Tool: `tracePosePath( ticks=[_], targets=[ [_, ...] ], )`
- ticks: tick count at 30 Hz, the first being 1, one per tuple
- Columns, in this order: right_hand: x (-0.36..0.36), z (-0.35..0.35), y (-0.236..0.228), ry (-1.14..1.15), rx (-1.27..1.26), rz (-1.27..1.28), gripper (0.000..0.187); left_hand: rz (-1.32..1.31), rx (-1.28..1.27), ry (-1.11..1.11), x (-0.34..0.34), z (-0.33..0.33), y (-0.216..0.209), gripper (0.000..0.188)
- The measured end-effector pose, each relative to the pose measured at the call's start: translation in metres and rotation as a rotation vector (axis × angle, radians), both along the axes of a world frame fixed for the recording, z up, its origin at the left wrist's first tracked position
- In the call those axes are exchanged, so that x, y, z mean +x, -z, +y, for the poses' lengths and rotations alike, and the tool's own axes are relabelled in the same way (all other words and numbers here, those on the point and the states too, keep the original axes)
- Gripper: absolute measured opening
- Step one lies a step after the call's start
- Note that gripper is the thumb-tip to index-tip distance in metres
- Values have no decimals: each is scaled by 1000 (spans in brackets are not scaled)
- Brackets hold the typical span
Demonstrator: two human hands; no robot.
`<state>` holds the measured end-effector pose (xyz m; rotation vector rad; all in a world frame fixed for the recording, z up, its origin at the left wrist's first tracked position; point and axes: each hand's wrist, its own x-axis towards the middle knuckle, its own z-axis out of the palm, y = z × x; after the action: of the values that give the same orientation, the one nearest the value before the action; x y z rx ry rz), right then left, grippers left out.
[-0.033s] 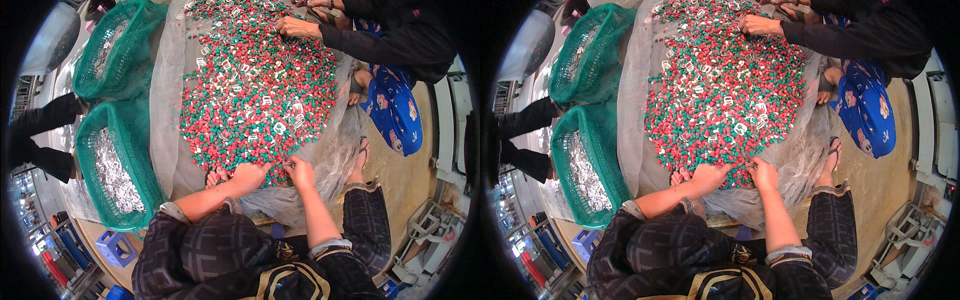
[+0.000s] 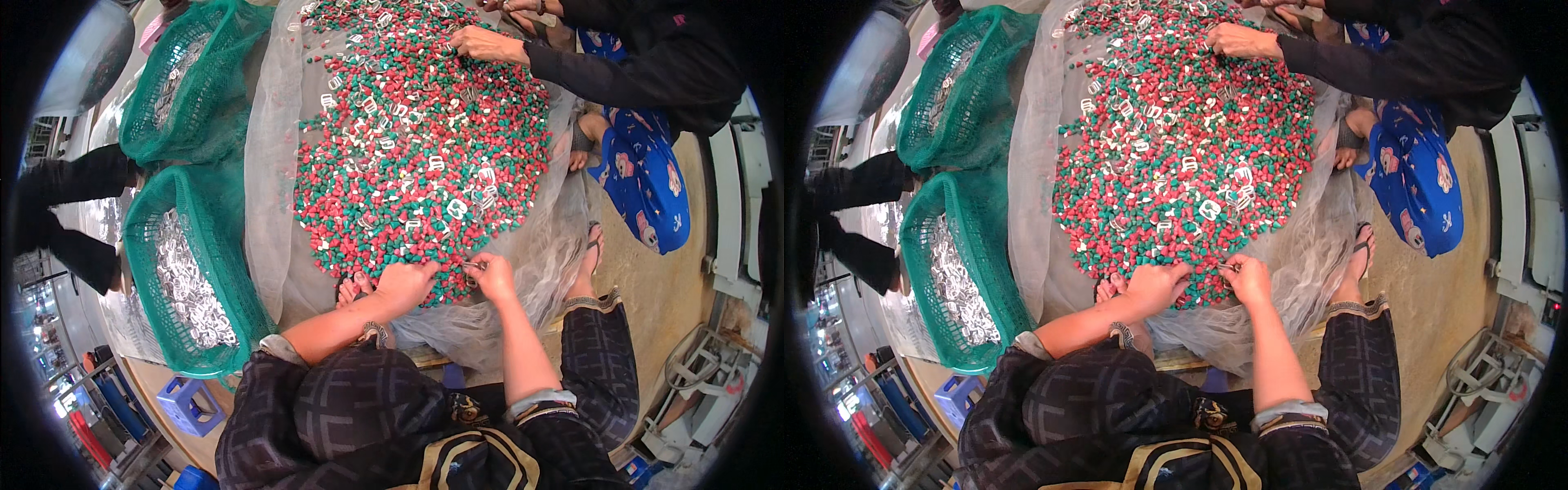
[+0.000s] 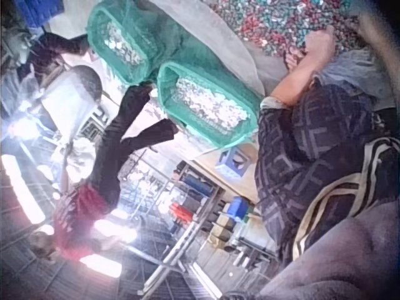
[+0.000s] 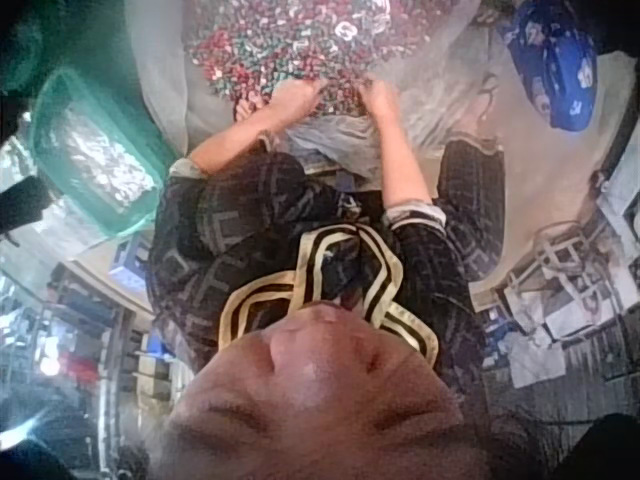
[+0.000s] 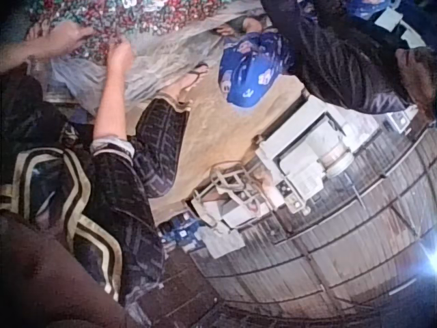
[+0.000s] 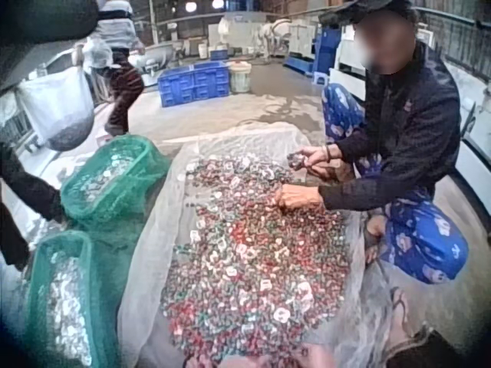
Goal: The person sits on the floor and sorts a large pile of red, green, and white plastic bottle caps by hand, picking out white caps and placing them into a green basket. Another person works alongside, also sorting the caps.
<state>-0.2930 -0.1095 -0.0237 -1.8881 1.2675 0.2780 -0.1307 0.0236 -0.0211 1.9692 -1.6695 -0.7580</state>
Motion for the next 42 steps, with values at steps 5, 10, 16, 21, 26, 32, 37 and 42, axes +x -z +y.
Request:
tracePosePath(
  ticks=[5, 10, 16, 21, 26, 32, 37, 42],
  targets=[
    [31, -17, -39, 262, 752, -399, 26, 705, 152, -283, 14, -6, -12, 30],
    [35, -23, -35, 370, 878, -453, 45, 933, 169, -377, 32, -15, -18, 23],
    [26, -17, -31, 744, 1339, -664, 81, 747, 124, -326, 39, -18, -31, 22],
    [31, -8, -27, 801, 1526, -738, 88, 467, -53, -47, 29, -25, -46, 22],
    [-9, -22, 24, 719, 1530, -909, 51, 231, -30, -186, 34, -27, -45, 15],
    [10, -25, -20, 811, 1433, -838, 64, 224, -103, -77, 13, -16, -32, 14],
    [26, -17, -28, 871, 1534, -927, 65, 1530, 183, -416, 31, -32, -27, 36],
    [43, -11, -33, 806, 1635, -1041, 60, 1849, 166, -401, 51, -32, -39, 48]
  ],
)
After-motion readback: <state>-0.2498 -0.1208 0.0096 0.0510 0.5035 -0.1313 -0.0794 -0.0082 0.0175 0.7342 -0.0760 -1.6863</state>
